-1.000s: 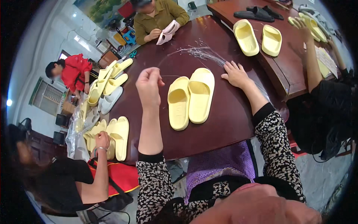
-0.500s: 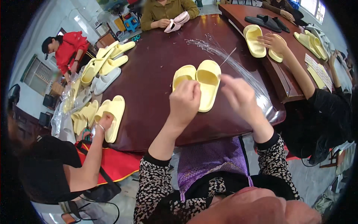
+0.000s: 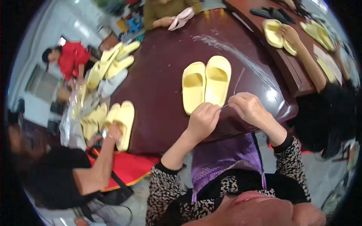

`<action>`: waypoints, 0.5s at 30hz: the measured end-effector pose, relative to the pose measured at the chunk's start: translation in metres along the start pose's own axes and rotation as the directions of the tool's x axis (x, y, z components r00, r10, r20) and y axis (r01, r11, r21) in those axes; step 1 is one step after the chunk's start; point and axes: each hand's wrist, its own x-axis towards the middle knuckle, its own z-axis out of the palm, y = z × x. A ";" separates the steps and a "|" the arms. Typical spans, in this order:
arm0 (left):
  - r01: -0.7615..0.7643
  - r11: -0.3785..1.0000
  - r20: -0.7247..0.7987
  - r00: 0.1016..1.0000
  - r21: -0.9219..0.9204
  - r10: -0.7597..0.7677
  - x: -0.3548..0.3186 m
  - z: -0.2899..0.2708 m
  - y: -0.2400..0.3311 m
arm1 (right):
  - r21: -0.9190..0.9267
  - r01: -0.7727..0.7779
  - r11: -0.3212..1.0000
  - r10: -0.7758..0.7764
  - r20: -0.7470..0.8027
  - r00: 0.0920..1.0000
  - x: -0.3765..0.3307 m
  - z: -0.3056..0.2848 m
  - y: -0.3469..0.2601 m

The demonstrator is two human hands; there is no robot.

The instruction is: The person fastens pairs of slippers together by threading plastic ties through the slippers and tying them by hand.

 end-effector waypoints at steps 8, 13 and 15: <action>0.016 0.982 0.209 0.978 -0.189 0.025 0.000 -0.001 -0.002 | 0.021 -0.052 0.998 0.051 0.068 0.996 -0.022 0.002 0.008; -0.007 0.982 0.226 0.973 -0.188 0.051 0.000 -0.006 -0.005 | 0.020 -0.007 1.000 0.005 0.099 0.995 -0.017 0.000 0.003; -0.004 0.985 0.234 0.971 -0.170 0.044 -0.001 -0.009 -0.008 | 0.017 -0.007 1.000 0.006 0.103 0.995 -0.014 0.002 0.001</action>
